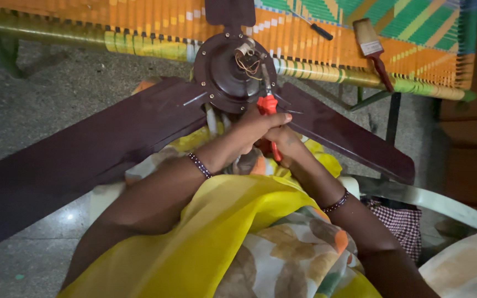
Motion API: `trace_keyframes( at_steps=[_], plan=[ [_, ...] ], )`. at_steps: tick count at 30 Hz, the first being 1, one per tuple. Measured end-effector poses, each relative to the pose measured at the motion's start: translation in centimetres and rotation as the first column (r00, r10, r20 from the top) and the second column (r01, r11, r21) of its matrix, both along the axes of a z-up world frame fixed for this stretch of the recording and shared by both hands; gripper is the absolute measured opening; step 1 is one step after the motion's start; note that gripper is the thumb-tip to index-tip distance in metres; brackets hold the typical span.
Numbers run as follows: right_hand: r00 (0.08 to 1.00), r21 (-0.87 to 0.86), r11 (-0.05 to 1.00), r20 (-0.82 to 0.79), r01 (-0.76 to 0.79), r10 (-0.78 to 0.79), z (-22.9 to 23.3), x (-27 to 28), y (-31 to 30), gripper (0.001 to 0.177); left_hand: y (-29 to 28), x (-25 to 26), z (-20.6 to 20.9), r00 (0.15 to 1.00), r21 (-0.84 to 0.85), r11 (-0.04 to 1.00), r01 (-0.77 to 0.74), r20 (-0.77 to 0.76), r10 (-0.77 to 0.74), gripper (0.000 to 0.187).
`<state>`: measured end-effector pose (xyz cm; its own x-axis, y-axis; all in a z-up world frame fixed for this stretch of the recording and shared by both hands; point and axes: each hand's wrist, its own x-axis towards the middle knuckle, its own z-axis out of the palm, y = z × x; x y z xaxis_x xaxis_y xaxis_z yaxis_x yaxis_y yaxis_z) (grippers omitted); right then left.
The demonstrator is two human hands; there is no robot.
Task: The person uses pliers to strip and adjust wires on a ceiling fan motor. They repeatedly cut wire ends and reposition the wires within the motor housing while seated on a chair.
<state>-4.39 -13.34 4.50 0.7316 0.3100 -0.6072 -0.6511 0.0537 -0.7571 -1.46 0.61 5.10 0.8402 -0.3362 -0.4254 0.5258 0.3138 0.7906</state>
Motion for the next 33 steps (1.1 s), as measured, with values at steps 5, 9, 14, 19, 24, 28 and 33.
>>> trace_keyframes(
  at_steps=[5,9,14,19,24,28,33],
  plan=[
    [0.996,-0.088,0.993,0.06,0.078,-0.072,0.0,-0.3,0.4,0.036,-0.7,-0.3,-1.0,0.998,-0.06,0.996,-0.064,-0.008,0.064,0.049],
    [0.995,0.004,0.997,0.055,0.081,-0.081,0.5,-0.3,0.7,0.039,-1.3,-0.1,-1.7,0.996,-0.013,0.997,-0.082,-0.047,0.081,0.054],
    [0.994,-0.049,0.993,0.017,0.106,-0.105,0.8,-0.1,0.9,0.041,-1.8,-0.2,-2.1,0.987,-0.016,0.988,-0.156,-0.044,0.155,0.062],
    [0.993,-0.046,0.992,0.027,0.117,-0.116,0.9,-0.1,1.1,0.046,-1.9,-0.3,-2.2,0.984,-0.076,0.981,-0.177,-0.002,0.177,0.055],
    [0.994,-0.031,0.993,0.01,0.113,-0.113,1.2,0.1,1.1,0.043,-1.3,-0.2,-1.8,0.986,-0.062,0.99,-0.123,0.108,0.129,0.041],
    [0.998,-0.108,0.992,-0.017,0.061,-0.063,2.8,0.0,0.6,0.041,-0.9,0.2,-1.7,0.995,-0.049,0.997,-0.063,0.075,0.066,0.039],
    [0.984,0.031,0.999,0.175,-0.039,0.033,4.9,0.6,0.6,0.049,0.6,1.7,-1.2,0.963,0.416,0.872,-0.258,0.186,0.196,0.037]
  ],
)
